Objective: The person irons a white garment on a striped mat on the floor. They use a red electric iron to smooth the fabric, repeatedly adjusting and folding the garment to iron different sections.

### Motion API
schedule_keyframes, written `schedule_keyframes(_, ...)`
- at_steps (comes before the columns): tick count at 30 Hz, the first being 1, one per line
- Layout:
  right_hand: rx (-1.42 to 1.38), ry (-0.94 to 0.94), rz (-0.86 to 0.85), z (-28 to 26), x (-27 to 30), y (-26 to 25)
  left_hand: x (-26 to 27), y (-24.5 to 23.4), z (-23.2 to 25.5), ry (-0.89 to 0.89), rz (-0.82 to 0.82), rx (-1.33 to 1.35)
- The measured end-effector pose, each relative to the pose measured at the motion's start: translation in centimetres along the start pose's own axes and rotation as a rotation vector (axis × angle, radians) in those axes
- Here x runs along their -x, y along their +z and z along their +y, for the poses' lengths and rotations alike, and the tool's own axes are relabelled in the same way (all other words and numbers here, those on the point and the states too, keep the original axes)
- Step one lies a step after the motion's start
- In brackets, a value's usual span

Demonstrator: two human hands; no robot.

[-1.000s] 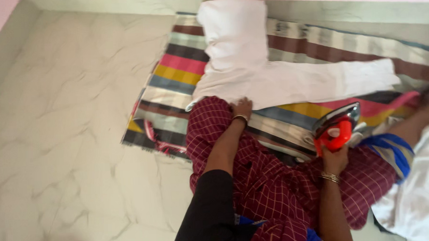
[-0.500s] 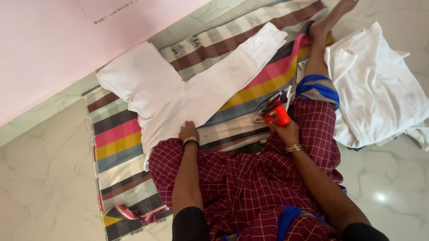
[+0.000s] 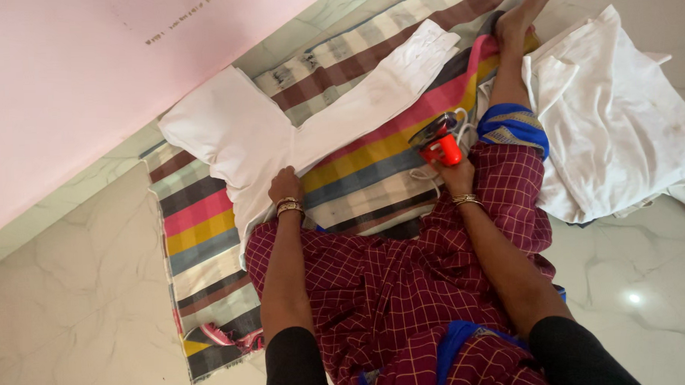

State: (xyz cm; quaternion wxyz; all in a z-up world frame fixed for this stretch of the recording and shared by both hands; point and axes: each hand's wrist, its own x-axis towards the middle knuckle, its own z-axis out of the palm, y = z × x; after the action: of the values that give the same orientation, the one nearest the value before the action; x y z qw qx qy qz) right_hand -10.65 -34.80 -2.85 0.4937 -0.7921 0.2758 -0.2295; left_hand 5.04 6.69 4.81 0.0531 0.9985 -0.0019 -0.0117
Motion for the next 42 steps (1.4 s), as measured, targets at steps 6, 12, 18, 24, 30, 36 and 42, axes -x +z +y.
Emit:
schedule_keyframes(6, 0.005, -0.017, 0.006, -3.9, 1.5, -2.7, -5.7, -7.2, 0.2, -0.054, 0.227, 0.206)
schedule_keyframes(12, 0.124, -0.285, 0.169, -10.6, 5.1, -8.5, -14.3, -16.4, 2.1, 0.1, 0.59, 0.553)
schedule_keyframes(18, 0.051, -0.323, -0.159, -18.6, 8.7, -8.1, -15.4, -30.2, 6.4, 0.092, 0.185, 1.698)
schedule_keyframes(24, -0.02, -0.415, -0.539, -28.1, 5.5, -2.1, -9.1, -43.0, 10.3, 0.315, 0.164, 2.08)
schedule_keyframes(30, -0.569, -0.616, -0.358, -37.4, -0.2, 1.7, -3.9, -49.9, 11.4, 0.341, 0.243, 2.227)
schedule_keyframes(36, -0.934, -0.256, -0.585, -44.5, -6.2, -0.7, -2.8, -53.2, 8.0, 0.385, 0.366, 2.23)
schedule_keyframes(42, -1.078, -0.53, -0.504, -51.7, -9.0, -6.0, -0.9, -55.3, 3.3, 0.523, 0.404, 2.195)
